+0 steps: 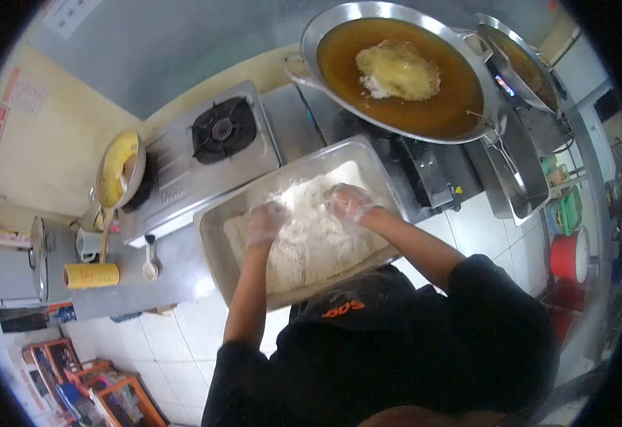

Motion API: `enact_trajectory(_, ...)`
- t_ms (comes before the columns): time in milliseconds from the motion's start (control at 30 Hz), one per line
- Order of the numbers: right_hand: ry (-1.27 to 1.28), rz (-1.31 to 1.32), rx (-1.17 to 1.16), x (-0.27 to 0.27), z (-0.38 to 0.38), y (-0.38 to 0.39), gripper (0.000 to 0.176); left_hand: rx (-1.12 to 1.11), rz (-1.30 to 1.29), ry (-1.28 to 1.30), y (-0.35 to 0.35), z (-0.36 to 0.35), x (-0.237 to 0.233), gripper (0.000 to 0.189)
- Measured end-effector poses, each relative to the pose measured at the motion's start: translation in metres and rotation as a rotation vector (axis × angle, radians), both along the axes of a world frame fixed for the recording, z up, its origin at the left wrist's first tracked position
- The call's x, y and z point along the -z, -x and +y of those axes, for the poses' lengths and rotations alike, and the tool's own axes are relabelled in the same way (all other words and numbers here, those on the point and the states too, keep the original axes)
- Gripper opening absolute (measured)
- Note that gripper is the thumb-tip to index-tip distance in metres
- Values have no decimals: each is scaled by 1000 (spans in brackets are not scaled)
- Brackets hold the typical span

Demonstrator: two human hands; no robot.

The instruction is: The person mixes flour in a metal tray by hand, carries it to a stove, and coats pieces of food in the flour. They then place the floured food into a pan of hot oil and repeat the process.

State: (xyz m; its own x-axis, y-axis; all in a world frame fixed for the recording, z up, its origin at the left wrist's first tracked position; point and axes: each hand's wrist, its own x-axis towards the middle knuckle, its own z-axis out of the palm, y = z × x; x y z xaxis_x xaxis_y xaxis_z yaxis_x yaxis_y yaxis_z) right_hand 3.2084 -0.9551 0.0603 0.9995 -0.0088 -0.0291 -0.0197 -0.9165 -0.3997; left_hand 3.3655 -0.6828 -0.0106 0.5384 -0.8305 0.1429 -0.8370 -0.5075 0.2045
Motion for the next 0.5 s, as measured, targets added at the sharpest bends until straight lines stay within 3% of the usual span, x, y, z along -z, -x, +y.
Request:
enact_trajectory(33,14,-14,16,-9,-3,11,22,112,-183,-24,-4,18,18,21)
enact_trajectory(100,-40,-279,-11,-20,-17,22,27,-270,595,373,30,12,-50,21)
enact_trajectory(133,-35,-283,-5,-18,-14,27,27,-262,593,376,43,14,-46,21)
enact_trajectory(200,-82,277,-128,1,3,40,34,-129,-20,112,67,17,-49,23)
enact_trajectory(233,-54,233,-113,4,-5,24,34,-114,-62,142,46,-2,-65,23)
enact_trajectory(300,35,197,-62,26,9,43,38,-156,361,-182,70,-6,-130,24)
enact_trajectory(333,16,293,-132,-26,16,43,36,-18,663,505,56,22,-28,25)
enact_trajectory(367,36,262,-117,-54,1,35,36,8,634,519,44,2,-62,25)
enact_trajectory(433,-60,-73,-175,-95,-8,45,28,-6,328,97,61,-21,-183,23)
enact_trajectory(467,-402,254,-160,-171,-22,38,17,-3,384,102,50,-34,-207,21)
enact_trajectory(500,-457,181,-190,-203,-39,37,15,26,361,-10,52,-56,-276,20)
